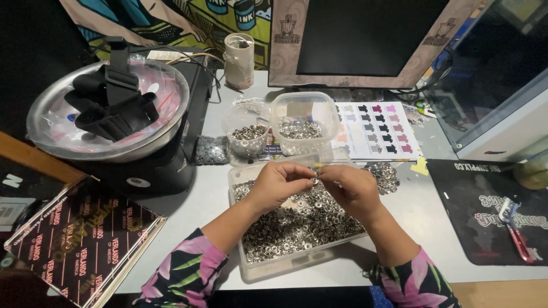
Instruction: The person sorts small metal hardware pieces from a large plastic container into a smaller pile on the table. They pick up handfuls of the items, separate them, and place the sorted pieces to the right side of the workspace.
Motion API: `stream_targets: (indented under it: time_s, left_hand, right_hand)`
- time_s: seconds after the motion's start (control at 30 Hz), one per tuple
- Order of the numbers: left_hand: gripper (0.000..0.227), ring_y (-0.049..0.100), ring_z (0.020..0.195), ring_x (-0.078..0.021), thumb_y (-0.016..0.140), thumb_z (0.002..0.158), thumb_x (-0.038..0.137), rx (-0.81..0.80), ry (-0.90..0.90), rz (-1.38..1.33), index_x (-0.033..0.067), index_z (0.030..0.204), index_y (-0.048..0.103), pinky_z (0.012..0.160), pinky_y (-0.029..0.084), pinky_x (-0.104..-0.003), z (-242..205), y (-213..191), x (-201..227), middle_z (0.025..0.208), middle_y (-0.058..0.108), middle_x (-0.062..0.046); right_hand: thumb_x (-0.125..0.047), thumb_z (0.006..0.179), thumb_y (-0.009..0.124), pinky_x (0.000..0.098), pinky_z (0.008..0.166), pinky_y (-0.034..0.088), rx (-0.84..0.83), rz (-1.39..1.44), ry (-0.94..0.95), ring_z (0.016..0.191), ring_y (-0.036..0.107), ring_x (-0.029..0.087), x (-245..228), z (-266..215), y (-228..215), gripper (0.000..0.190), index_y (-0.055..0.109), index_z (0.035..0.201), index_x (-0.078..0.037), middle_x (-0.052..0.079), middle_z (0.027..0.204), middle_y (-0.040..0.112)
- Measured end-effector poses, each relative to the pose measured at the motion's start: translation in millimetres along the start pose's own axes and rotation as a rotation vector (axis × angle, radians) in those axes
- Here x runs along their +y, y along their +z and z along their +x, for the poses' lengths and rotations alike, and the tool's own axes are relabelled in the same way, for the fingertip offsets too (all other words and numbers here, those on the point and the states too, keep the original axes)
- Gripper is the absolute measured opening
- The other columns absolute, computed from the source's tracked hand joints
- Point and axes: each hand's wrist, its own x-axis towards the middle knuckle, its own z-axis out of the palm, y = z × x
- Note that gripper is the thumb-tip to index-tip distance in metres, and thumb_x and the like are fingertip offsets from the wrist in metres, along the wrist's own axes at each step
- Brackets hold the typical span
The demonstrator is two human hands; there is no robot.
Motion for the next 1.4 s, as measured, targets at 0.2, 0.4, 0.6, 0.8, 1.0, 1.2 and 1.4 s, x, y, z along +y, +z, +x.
stream_targets:
  time_s: [0.2, 0.4, 0.6, 0.8, 1.0, 1.2, 1.4]
  left_hand:
    - [0.024, 0.075, 0.080, -0.0225, 0.077, 0.083, -0.006, -0.001, 0.010, -0.038, -0.0084, 0.107, 0.075, 0.073, 0.066, -0.033, 2.1, -3.0, -7.9, 0.088, 0.077, -0.023]
    - [0.023, 0.075, 0.081, -0.0209, 0.078, 0.083, -0.005, -0.004, -0.010, -0.062, -0.0102, 0.105, 0.074, 0.072, 0.067, -0.031, 2.5, -1.0, -7.4, 0.088, 0.077, -0.023]
    - [0.023, 0.075, 0.081, -0.0230, 0.078, 0.082, -0.006, -0.005, 0.000, -0.040, -0.0109, 0.105, 0.074, 0.072, 0.067, -0.033, 2.0, -1.4, -7.6, 0.088, 0.076, -0.024]
    - [0.023, 0.075, 0.081, -0.0230, 0.077, 0.083, -0.005, -0.002, -0.003, -0.053, -0.0108, 0.106, 0.074, 0.073, 0.067, -0.033, -0.4, -0.4, -0.5, 0.089, 0.076, -0.024]
    - [0.023, 0.075, 0.081, -0.0224, 0.078, 0.083, -0.004, -0.007, 0.009, -0.033, -0.0102, 0.105, 0.075, 0.073, 0.067, -0.033, 3.2, -5.2, -11.7, 0.089, 0.076, -0.025]
    - [0.018, 0.072, 0.076, -0.0110, 0.078, 0.083, 0.005, -0.024, 0.061, 0.215, 0.0014, 0.100, 0.079, 0.068, 0.064, -0.027, 1.6, -5.9, -1.1, 0.080, 0.078, -0.011]
    - [0.011, 0.076, 0.078, -0.0223, 0.072, 0.085, 0.012, -0.109, 0.177, 0.679, 0.0088, 0.093, 0.079, 0.076, 0.061, -0.035, 3.3, -21.4, 12.7, 0.081, 0.079, -0.010]
  right_hand:
    - [0.002, 0.083, 0.076, 0.0345, 0.066, 0.060, 0.058, -0.068, -0.175, 0.073, 0.076, 0.026, -2.7, 3.0, -2.1, 0.012, 0.076, 0.085, -0.010, 0.005, 0.087, 0.080]
    - [0.001, 0.086, 0.074, 0.0365, 0.062, 0.059, 0.037, -0.048, -0.223, 0.070, 0.074, 0.028, -7.0, 7.3, -2.1, 0.011, 0.074, 0.084, -0.010, 0.006, 0.088, 0.080]
    - [0.004, 0.087, 0.069, 0.0367, 0.057, 0.059, -0.032, -0.088, -0.327, 0.065, 0.073, 0.028, -10.9, 12.6, -7.0, 0.013, 0.071, 0.084, -0.008, 0.008, 0.087, 0.079]
    - [0.000, 0.091, 0.067, 0.0388, 0.056, 0.058, -0.048, -0.090, -0.362, 0.065, 0.072, 0.030, -4.6, 8.8, -8.1, 0.011, 0.070, 0.083, -0.007, 0.010, 0.091, 0.079]
    - [-0.003, 0.092, 0.068, 0.0386, 0.057, 0.058, -0.075, -0.091, -0.374, 0.066, 0.073, 0.029, 3.0, 2.8, -7.0, 0.012, 0.069, 0.081, -0.007, 0.011, 0.092, 0.079]
    - [-0.003, 0.093, 0.066, 0.0354, 0.059, 0.058, -0.159, -0.122, -0.358, 0.071, 0.074, 0.027, 9.9, -0.9, -5.7, 0.013, 0.067, 0.081, -0.009, 0.007, 0.091, 0.079]
    - [0.004, 0.088, 0.067, 0.0308, 0.061, 0.059, -0.267, -0.091, -0.238, 0.069, 0.074, 0.025, 17.2, 4.8, -18.6, 0.013, 0.068, 0.081, -0.008, 0.010, 0.082, 0.077]
